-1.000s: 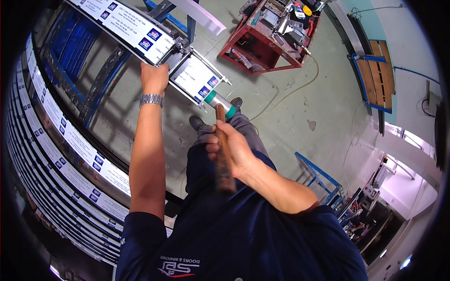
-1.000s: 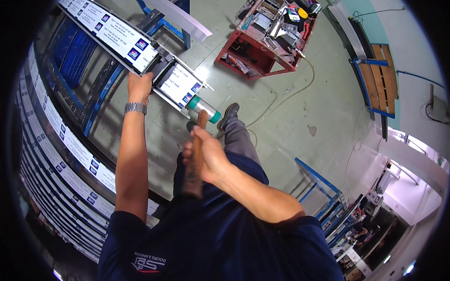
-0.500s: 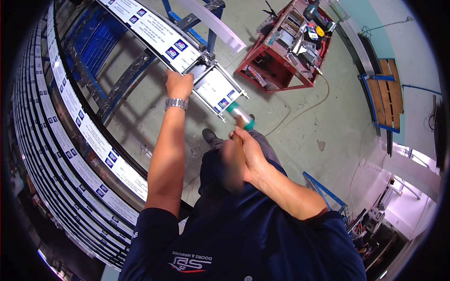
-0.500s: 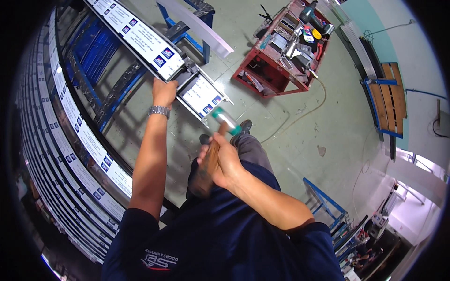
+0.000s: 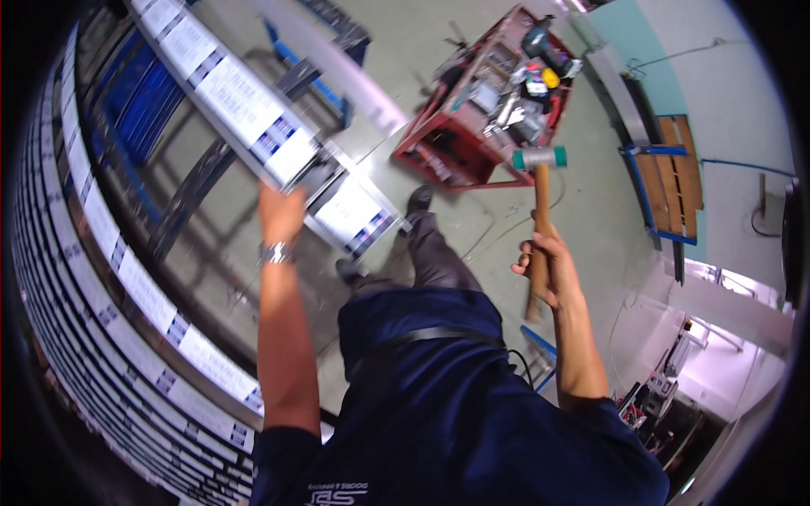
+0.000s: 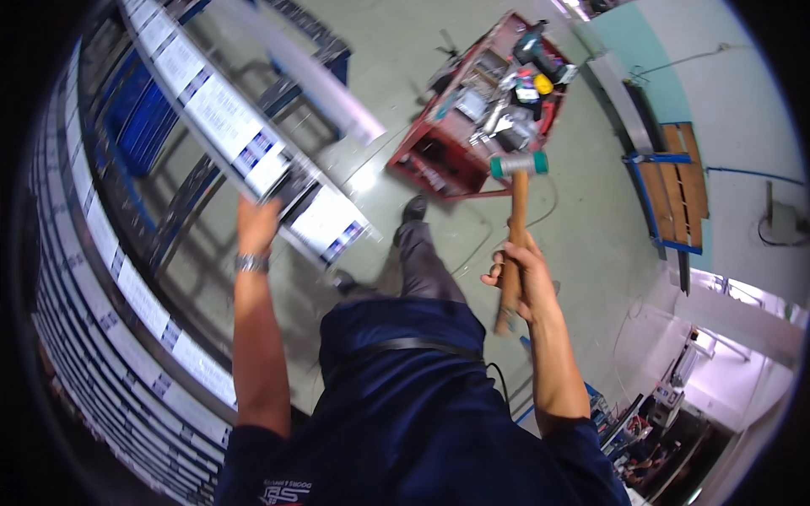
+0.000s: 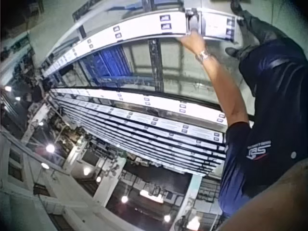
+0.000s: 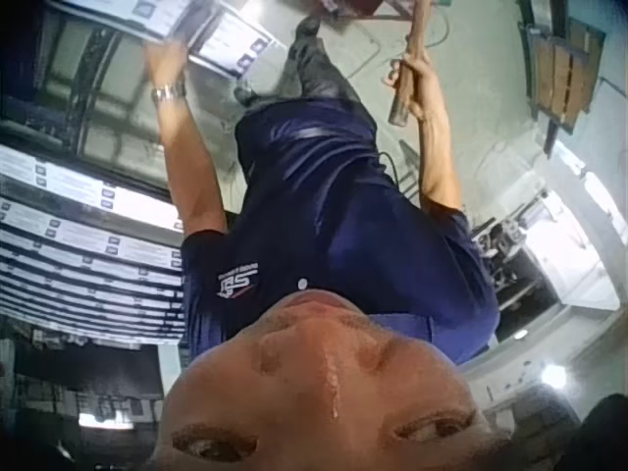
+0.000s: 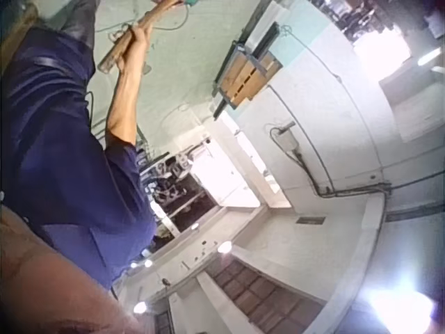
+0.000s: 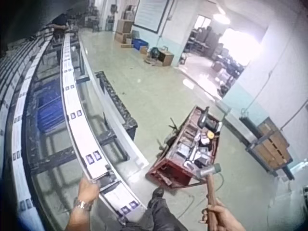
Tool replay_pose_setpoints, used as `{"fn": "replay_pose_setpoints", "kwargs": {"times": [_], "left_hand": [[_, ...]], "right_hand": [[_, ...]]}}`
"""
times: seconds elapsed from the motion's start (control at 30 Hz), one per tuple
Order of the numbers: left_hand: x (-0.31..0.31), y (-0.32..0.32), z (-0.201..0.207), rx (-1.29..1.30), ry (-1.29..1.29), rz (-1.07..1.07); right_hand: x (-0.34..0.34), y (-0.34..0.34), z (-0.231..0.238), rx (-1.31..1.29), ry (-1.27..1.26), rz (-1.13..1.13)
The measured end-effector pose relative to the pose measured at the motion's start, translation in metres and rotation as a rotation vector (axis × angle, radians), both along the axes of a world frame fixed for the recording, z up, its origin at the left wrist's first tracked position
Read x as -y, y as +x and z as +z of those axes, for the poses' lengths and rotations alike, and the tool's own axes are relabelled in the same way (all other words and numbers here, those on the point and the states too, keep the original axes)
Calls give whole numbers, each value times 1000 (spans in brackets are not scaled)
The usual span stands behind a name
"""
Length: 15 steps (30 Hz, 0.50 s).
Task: Assembling and securing metal frame components using a hammer, drill, and impact driver.
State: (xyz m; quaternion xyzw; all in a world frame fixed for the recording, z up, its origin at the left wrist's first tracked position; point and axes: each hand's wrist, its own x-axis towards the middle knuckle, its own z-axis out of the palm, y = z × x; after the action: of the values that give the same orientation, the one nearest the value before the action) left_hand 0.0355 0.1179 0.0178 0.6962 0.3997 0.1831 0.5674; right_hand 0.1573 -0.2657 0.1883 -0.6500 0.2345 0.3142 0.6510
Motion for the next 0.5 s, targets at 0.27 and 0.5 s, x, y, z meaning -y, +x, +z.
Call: {"fn": "replay_pose_setpoints", "kwargs": {"times": [0.27, 0.5], "left_hand": [[2, -16, 17, -131, -163, 1], [-2, -38, 6, -180, -277, 122]], "right_hand": [[93, 262, -130, 650, -1003, 574], [68, 464, -169, 731, -1230, 791]]}}
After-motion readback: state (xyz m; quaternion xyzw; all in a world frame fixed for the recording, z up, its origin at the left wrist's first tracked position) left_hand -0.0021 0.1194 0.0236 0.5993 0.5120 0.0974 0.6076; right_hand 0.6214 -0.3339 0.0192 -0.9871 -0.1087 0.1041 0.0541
